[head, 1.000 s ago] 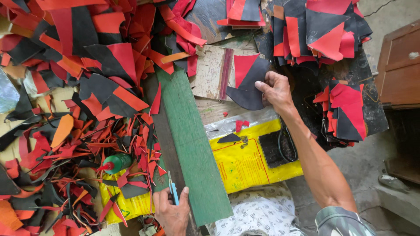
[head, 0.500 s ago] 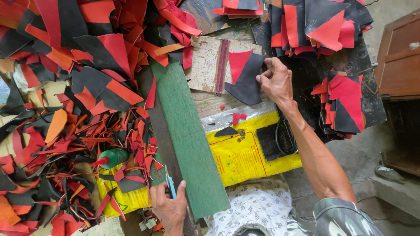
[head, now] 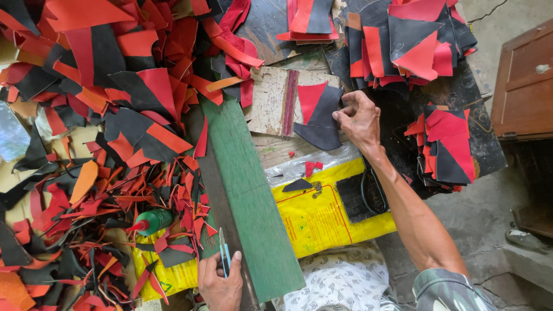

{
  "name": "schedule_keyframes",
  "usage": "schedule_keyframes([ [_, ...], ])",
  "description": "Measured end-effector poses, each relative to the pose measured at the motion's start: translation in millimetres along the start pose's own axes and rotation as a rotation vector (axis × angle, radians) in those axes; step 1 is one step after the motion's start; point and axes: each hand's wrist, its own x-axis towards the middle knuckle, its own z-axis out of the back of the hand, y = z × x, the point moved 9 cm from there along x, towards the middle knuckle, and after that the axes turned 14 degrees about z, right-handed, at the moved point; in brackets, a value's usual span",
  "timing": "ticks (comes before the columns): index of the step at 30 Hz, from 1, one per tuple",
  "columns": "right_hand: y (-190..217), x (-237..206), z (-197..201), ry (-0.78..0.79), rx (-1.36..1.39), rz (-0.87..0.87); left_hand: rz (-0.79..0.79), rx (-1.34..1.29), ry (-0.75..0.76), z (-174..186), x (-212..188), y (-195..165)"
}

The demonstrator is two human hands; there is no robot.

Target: The person aligns red and black material pieces on a wooden board and uses a utility knife to trim edges. The person repeatedly positions the pieces, cuts along the edges, and places the trimmed pieces into a stack.

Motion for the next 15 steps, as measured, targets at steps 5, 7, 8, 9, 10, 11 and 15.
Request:
schedule_keyframes([
  [5, -6.7, -0.7, 0.5, -0.029, 0.032, -0.010, 0.033, 0.005, 0.005, -3.2, 3.7, 8.8],
  [7, -7.4, -0.3, 1.7, -0.036, 0.042, -0.017, 0.008, 0.049, 0.009, -1.1, 4.3, 2.8],
  [8, -6.2, -0.3, 1.8, -0.030, 0.041, -0.012, -0.002, 0.073, 0.011, 1.5, 4.1, -1.6],
  [9, -4.5, 0.4, 2.1, -0.024, 0.040, -0.005, -0.067, 0.093, -0.011, 7.0, 3.3, -12.0],
  [10, -2.5, 0.4, 2.4, -0.018, 0.039, 0.001, -0.131, 0.115, -0.033, 13.8, 2.2, -23.0],
  [11, 0.7, 0.7, 3.3, -0.019, 0.029, 0.020, -0.196, 0.136, -0.053, 19.8, 0.5, -35.5],
  [15, 15.1, -0.3, 2.0, 0.020, -0.078, 0.123, -0.201, -0.054, -0.068, 29.7, 4.3, -79.4],
])
